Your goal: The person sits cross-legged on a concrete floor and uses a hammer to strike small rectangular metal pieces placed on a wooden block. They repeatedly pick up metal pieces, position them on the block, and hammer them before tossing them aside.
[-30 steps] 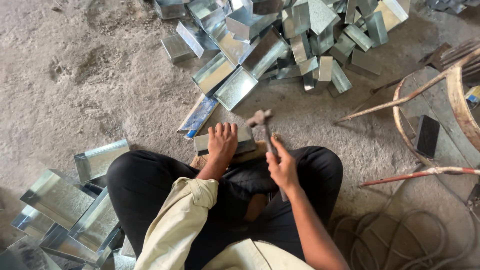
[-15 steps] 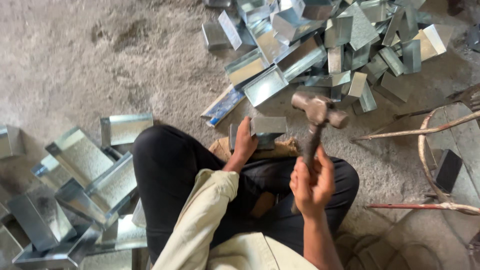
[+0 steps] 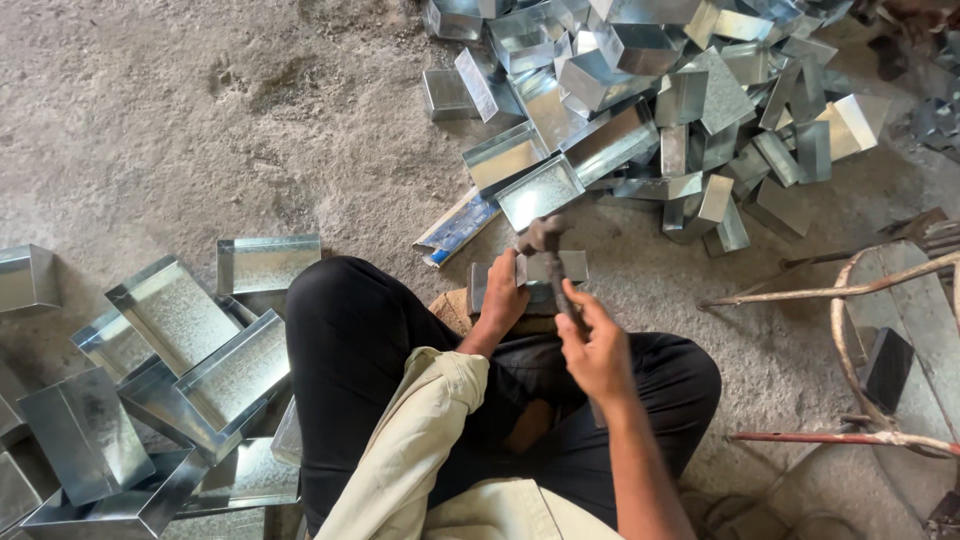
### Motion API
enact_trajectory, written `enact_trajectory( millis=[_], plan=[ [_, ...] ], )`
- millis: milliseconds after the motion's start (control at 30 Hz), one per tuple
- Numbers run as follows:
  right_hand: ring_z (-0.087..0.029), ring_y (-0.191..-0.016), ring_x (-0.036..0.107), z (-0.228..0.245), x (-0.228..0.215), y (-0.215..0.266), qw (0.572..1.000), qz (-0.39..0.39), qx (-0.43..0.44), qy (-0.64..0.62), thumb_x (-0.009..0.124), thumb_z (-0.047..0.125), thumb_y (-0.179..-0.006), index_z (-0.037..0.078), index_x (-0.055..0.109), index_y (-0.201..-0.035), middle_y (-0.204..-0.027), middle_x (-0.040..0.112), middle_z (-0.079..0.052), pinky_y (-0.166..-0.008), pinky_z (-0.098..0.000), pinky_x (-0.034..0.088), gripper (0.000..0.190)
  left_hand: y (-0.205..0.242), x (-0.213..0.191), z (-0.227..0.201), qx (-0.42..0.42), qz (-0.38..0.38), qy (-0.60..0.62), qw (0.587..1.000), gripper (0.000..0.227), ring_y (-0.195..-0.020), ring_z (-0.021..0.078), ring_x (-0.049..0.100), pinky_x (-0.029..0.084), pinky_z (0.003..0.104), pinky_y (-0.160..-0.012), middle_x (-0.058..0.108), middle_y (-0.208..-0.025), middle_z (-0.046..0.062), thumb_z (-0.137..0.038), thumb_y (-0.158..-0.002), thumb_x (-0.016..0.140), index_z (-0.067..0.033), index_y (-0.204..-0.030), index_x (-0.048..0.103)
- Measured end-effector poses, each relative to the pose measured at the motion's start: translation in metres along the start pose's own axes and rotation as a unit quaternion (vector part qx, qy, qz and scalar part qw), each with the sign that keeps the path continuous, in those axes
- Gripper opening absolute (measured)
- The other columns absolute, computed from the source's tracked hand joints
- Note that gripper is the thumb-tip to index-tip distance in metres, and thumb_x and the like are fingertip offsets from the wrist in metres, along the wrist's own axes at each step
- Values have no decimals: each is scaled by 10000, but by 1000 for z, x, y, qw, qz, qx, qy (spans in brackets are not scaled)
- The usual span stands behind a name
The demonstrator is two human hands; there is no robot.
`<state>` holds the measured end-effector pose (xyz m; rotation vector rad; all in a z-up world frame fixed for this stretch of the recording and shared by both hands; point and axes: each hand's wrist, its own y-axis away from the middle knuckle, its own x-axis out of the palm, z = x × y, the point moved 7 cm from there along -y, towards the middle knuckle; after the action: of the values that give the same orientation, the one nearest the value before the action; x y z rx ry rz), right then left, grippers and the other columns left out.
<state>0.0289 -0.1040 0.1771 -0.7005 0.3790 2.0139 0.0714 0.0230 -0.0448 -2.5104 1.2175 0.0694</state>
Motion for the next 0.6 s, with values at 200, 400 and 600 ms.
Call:
enact_trajectory(
  millis=[200,400,600],
  plan=[
    [-32,-499,506,-12,-32,32,974,-83,32,-209,598,50,-983,69,518,-1468,-759,608,-30,-363,-211,367,492,-10,-24,-52,67,-23,-130,989,485,-1034,423,533,427,525,-881,580,-1084,191,27,-728,650,-22,-1194,524],
    [-30,-503,503,-46,-48,49,953,-144,69,-257,583,57,-1005,88,503,-1473,-789,600,-26,-371,-211,382,476,-6,-8,-70,148,33,-495,855,164,-924,278,569,428,484,-846,606,-917,68,-171,-880,597,-123,-1033,633],
    [-24,-513,487,-66,-44,63,948,-157,0,-278,597,72,-1019,89,487,-1477,-815,604,-20,-402,-200,395,471,-5,-7,-72,162,23,-506,847,93,-923,269,575,432,473,-846,604,-902,53,-177,-876,592,-143,-958,620]
  ],
)
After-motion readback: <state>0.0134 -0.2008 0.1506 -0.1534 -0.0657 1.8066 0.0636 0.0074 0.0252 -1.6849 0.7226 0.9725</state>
